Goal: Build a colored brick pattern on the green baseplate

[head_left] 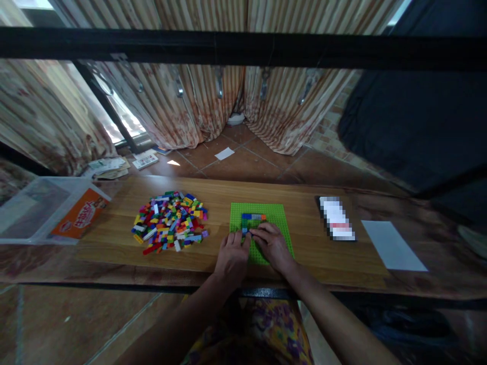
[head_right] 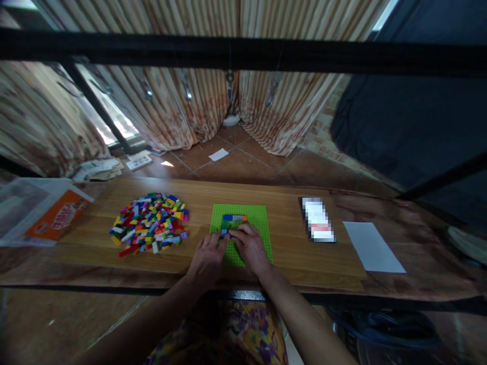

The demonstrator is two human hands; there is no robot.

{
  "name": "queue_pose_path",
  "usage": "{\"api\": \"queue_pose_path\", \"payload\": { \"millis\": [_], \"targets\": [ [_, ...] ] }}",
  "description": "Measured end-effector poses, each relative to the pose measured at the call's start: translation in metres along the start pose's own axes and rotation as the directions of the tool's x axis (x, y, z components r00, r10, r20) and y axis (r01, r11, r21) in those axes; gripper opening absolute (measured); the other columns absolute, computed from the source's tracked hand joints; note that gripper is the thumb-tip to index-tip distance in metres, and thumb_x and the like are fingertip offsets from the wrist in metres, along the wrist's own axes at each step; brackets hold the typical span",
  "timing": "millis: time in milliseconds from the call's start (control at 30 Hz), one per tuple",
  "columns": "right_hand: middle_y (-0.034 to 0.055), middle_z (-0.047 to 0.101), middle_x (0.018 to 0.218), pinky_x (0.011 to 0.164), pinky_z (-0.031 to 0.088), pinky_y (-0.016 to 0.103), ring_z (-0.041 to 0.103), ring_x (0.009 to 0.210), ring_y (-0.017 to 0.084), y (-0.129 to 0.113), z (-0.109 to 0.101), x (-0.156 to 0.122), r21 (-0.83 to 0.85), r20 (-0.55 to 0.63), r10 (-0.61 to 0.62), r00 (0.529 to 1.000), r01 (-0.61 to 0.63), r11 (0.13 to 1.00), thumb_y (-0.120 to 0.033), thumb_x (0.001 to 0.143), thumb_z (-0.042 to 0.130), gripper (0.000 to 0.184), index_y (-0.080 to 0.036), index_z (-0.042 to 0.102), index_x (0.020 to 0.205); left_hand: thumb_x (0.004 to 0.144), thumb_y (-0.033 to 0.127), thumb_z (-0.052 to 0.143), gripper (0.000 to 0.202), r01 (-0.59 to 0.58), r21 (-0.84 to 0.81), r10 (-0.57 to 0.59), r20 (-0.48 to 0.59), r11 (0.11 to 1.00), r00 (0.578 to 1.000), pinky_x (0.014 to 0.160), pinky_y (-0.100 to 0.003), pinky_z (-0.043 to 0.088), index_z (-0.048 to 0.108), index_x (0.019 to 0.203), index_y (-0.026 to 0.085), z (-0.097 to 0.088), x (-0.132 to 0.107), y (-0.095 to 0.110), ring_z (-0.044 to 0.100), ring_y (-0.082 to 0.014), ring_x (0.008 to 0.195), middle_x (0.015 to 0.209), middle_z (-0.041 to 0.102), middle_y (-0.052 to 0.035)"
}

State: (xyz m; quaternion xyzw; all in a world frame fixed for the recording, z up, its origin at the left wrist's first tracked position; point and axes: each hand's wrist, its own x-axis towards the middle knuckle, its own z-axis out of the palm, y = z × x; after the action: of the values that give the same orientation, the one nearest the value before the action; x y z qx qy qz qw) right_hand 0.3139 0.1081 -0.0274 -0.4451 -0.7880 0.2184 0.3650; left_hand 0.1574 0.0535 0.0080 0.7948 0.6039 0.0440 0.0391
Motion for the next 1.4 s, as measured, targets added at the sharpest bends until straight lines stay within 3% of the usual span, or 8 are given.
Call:
{"api": "queue_pose_path", "payload": {
  "millis": [133,267,400,567,1000,1167,1400],
  "targets": [
    [0.0058,0.070,0.103,0.088,0.050,0.037,0.064,0.096,0.020,0.005,-0.014,-0.003,0.202,-0.155,0.183,0.971,-0.150,0.968,-0.032,0.091,0.054,0.026,-0.027,0.069,0.112,0.089,0.016,0.043,0.047,0.055,0.001,-0.055,0.030,0.998,0.998,0.095,-0.043,0.046,0.053,0.135,0.016,-0.002,0.001,0.002,0.054,-0.0310,0.117,0.133,0.056,-0.0167],
    [0.0075,0.072,0.100,0.089,0.051,0.039,0.066,0.095,0.022,0.015,-0.027,-0.010,0.261,-0.309,0.331,0.892,-0.255,0.931,-0.035,0.091,0.051,0.026,-0.022,0.072,0.098,0.085,0.016,0.047,0.052,0.088,-0.033,-0.088,-0.004,0.996,0.996,0.098,-0.045,0.045,0.052,0.136,0.015,-0.002,0.000,0.007,0.052,-0.0327,0.120,0.139,0.051,-0.0179],
    [0.0078,0.073,0.099,0.090,0.050,0.040,0.067,0.095,0.022,0.020,-0.027,-0.016,0.277,-0.315,0.352,0.882,-0.269,0.922,-0.038,0.090,0.052,0.027,-0.021,0.073,0.095,0.088,0.019,0.044,0.051,0.032,-0.059,-0.037,-0.095,0.998,0.995,0.106,-0.048,0.038,0.049,0.138,0.013,0.003,0.001,0.016,0.045,-0.0313,0.131,0.145,0.047,-0.0165],
    [0.0079,0.072,0.101,0.090,0.050,0.039,0.066,0.096,0.021,0.021,-0.023,-0.016,0.264,-0.300,0.336,0.893,-0.261,0.929,-0.037,0.090,0.051,0.027,-0.021,0.072,0.095,0.093,0.037,0.042,0.056,-0.049,-0.065,0.038,-0.163,0.997,0.986,0.112,-0.051,0.031,0.044,0.140,0.006,0.020,0.001,0.025,0.036,-0.0312,0.139,0.149,0.043,-0.0174],
    [0.0085,0.071,0.099,0.088,0.050,0.038,0.065,0.093,0.021,0.013,-0.023,-0.016,0.194,-0.271,0.300,0.915,-0.253,0.948,-0.032,0.091,0.049,0.026,-0.022,0.072,0.096,0.093,0.039,0.043,0.061,-0.080,-0.075,0.065,-0.180,0.994,0.982,0.113,-0.047,0.033,0.040,0.141,0.002,0.032,-0.002,0.025,0.032,-0.0322,0.142,0.151,0.038,-0.0193],
    [0.0076,0.072,0.096,0.089,0.049,0.039,0.065,0.093,0.022,0.015,-0.024,-0.014,0.312,-0.265,0.363,0.894,-0.276,0.909,-0.036,0.086,0.054,0.024,-0.022,0.073,0.091,0.093,0.038,0.044,0.055,-0.097,-0.136,0.069,-0.196,0.986,0.978,0.111,-0.050,0.035,0.047,0.136,0.005,0.026,0.002,0.021,0.039,-0.0328,0.137,0.145,0.047,-0.0196],
    [0.0075,0.074,0.090,0.088,0.050,0.043,0.067,0.088,0.023,0.023,-0.027,-0.008,0.458,-0.299,0.474,0.828,-0.311,0.833,-0.039,0.079,0.061,0.024,-0.021,0.074,0.086,0.094,0.028,0.042,0.047,-0.127,-0.251,0.051,-0.289,0.960,0.956,0.111,-0.054,0.035,0.043,0.138,0.012,-0.002,-0.009,0.000,0.046,-0.0288,0.132,0.142,0.051,-0.0168]
  ]
}}
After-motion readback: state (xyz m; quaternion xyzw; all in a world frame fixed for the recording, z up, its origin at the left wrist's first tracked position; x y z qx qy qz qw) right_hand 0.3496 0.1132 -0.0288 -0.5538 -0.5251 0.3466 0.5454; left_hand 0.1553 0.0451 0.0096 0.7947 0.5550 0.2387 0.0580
